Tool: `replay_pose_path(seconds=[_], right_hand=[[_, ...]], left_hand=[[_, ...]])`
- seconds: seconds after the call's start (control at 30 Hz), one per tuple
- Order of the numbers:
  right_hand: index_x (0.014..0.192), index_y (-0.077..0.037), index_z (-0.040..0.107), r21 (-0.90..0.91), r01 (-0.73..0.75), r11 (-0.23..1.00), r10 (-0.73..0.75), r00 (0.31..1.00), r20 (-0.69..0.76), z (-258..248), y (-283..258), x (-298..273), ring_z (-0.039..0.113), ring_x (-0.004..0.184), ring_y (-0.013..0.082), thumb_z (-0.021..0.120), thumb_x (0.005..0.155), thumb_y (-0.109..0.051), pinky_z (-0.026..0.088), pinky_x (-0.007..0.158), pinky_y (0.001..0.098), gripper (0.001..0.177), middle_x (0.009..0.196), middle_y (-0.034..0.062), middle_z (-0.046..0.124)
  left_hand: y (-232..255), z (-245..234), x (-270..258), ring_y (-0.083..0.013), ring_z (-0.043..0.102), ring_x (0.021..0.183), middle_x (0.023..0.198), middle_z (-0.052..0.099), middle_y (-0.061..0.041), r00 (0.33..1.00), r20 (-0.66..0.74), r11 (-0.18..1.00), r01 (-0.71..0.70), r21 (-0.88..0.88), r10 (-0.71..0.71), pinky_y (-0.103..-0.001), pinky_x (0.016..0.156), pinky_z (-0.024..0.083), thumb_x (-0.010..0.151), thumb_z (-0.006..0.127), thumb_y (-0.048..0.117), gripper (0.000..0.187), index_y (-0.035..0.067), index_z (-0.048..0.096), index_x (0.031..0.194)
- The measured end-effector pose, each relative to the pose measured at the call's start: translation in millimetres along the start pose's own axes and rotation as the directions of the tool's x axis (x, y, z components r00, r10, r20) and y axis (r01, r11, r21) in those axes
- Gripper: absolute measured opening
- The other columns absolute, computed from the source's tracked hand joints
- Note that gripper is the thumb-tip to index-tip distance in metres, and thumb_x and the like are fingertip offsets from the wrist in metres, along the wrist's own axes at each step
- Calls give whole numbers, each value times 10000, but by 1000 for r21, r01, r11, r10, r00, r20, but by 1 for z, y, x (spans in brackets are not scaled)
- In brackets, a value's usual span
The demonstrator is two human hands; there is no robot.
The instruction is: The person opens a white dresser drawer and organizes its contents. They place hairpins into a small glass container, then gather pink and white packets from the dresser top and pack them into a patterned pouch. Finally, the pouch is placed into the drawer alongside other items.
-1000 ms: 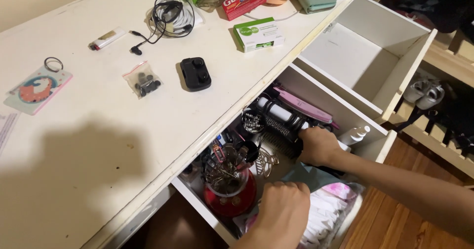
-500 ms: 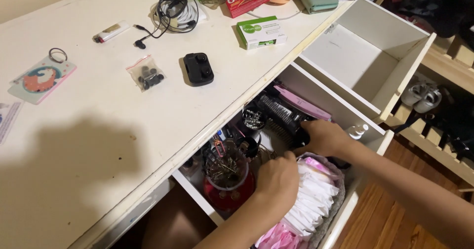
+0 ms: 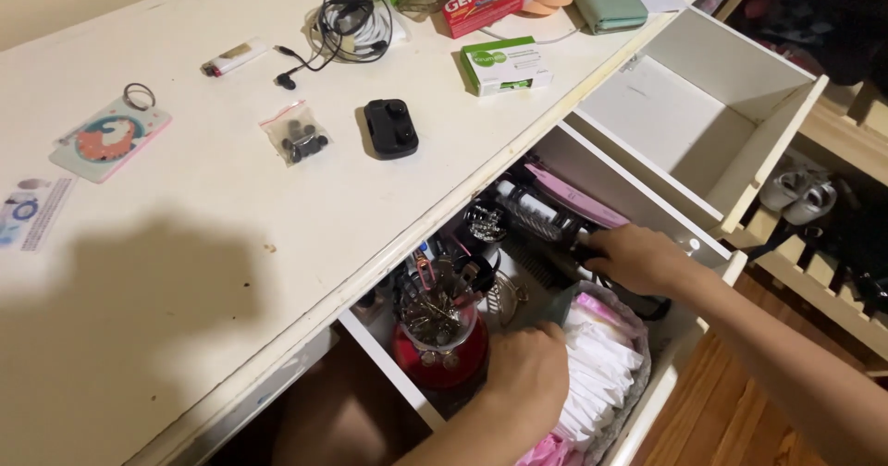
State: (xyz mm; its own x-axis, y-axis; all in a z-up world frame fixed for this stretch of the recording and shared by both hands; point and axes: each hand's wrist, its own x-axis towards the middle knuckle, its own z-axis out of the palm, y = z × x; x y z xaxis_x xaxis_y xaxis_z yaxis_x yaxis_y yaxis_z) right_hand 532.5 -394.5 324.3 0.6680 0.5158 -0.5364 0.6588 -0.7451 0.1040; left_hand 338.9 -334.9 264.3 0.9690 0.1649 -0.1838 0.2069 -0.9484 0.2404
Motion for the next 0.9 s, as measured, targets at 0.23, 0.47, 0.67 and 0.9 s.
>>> replay_pose_path(seconds=[0.23, 0.47, 0.67, 0.9], right_hand=[[1220, -128, 692, 204, -4, 979, 37, 987, -158, 27, 56, 18, 706, 1107, 370, 592, 969, -412, 573, 910, 488, 392, 1174, 148, 747], [1021, 54, 618, 702, 239, 672, 12, 943, -332, 11, 68, -3, 764, 700, 309, 763, 882, -149, 622, 646, 435, 285, 778, 240, 777], [1086, 116, 585, 803, 397, 444, -57, 907, -416, 20, 76, 1, 735, 702, 310, 748, 863, -6, 646, 636, 445, 302, 883, 252, 750], [1002, 22, 575, 769, 371, 521, -42, 911, -411, 18, 86, 2, 780, 641, 279, 761, 888, -85, 653, 605, 410, 242, 753, 193, 777]], left_hand=[[-18, -62, 37, -321, 591, 761, 875, 646, -176, 999, 39, 915, -8, -403, 26, -419, 608, 535, 960, 468, -19, 206, -50, 668, 922], [-9, -5, 146, -400, 729, 1035, 1008, 762, -175, 984, 11, 969, -173, -177, 178, -528, 809, 619, 842, 620, -7, 188, -19, 773, 950], [-15, 37, 195, -327, 761, 880, 862, 765, -121, 962, -60, 961, -261, 95, 268, -527, 686, 615, 830, 603, 8, 200, 28, 771, 938], [-8, -39, 162, -278, 754, 710, 658, 724, -60, 842, -363, 915, -338, 222, 399, -462, 552, 570, 807, 655, 27, 160, 110, 772, 737]])
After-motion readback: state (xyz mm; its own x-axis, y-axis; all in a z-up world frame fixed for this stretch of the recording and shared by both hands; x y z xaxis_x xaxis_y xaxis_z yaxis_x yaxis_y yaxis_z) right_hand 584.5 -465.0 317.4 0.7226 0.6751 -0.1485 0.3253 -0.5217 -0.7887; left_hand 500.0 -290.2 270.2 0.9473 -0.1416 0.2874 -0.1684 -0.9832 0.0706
